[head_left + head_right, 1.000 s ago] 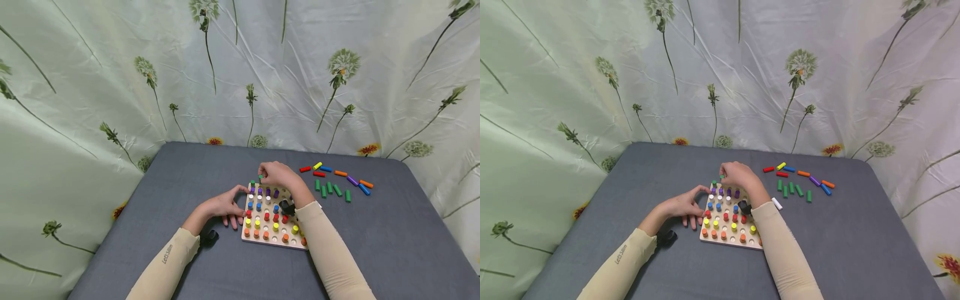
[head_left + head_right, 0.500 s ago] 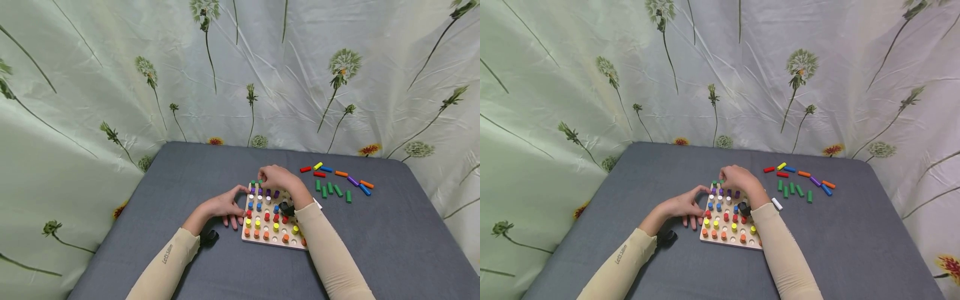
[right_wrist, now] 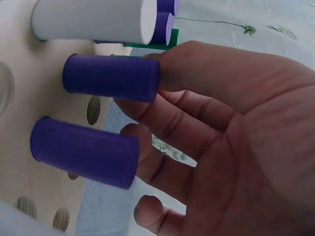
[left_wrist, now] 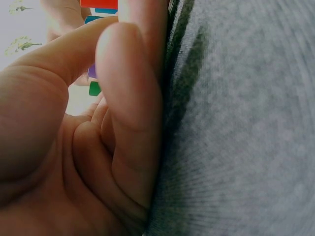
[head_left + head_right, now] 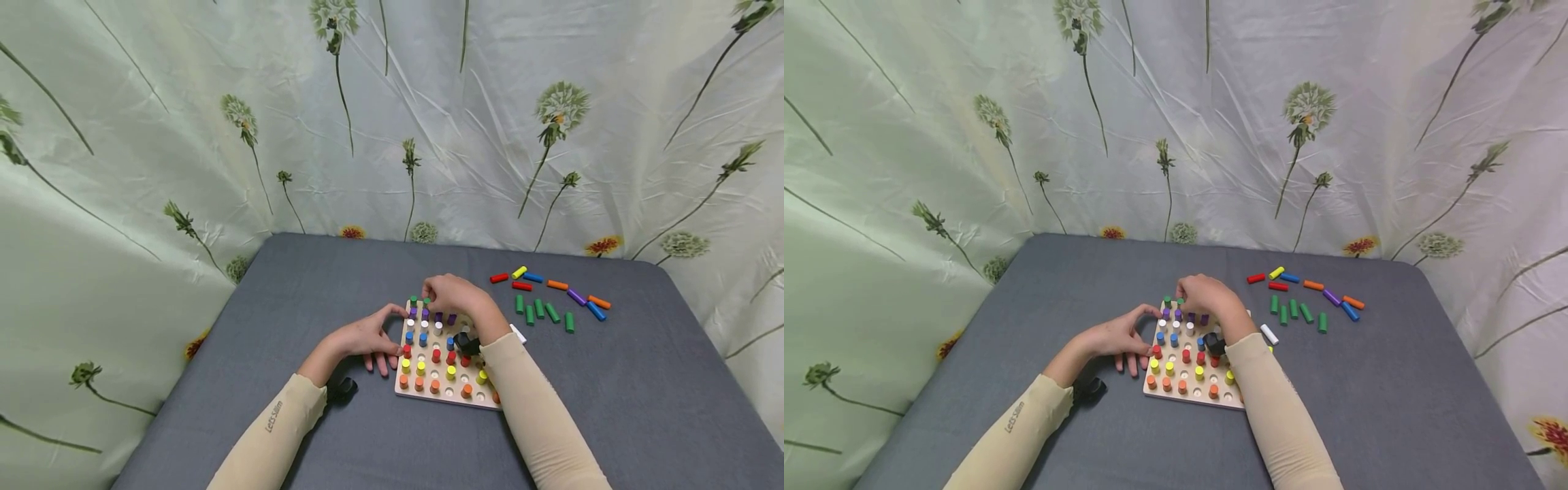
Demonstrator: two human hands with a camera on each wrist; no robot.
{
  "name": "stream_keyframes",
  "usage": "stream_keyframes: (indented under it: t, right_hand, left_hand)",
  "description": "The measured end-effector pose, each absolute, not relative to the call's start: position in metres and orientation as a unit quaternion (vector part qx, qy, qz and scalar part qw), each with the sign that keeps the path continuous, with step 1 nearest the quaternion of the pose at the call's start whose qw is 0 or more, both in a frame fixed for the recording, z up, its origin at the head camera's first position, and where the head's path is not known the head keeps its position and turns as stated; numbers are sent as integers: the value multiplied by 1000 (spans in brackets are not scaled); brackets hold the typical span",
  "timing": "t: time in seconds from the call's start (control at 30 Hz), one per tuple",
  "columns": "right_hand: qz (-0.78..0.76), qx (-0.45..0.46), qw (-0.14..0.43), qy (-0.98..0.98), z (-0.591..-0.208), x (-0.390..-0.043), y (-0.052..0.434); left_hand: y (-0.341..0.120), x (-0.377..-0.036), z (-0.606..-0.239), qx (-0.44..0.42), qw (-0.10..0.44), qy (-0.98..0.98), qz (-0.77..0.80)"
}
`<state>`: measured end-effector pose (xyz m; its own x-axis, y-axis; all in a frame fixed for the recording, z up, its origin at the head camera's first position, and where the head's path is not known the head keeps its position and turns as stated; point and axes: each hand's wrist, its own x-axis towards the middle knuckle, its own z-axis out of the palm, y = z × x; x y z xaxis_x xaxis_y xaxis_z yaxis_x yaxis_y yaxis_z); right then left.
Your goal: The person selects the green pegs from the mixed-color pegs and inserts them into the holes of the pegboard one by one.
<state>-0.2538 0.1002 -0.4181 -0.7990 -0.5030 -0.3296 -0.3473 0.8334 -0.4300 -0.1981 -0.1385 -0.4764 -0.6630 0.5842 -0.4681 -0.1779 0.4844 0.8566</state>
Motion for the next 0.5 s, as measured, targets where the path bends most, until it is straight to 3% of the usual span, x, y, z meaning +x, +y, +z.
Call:
stream_keyframes:
  t: [0.23, 0.5]
  right_hand:
    - [-187, -216, 210, 935, -414, -250, 105]
    - [-227, -208, 136, 942, -396, -239, 126]
  left_hand:
    - [-137, -197, -477, 131, 388, 771, 488]
    - [-136, -198, -476, 124, 390, 771, 488]
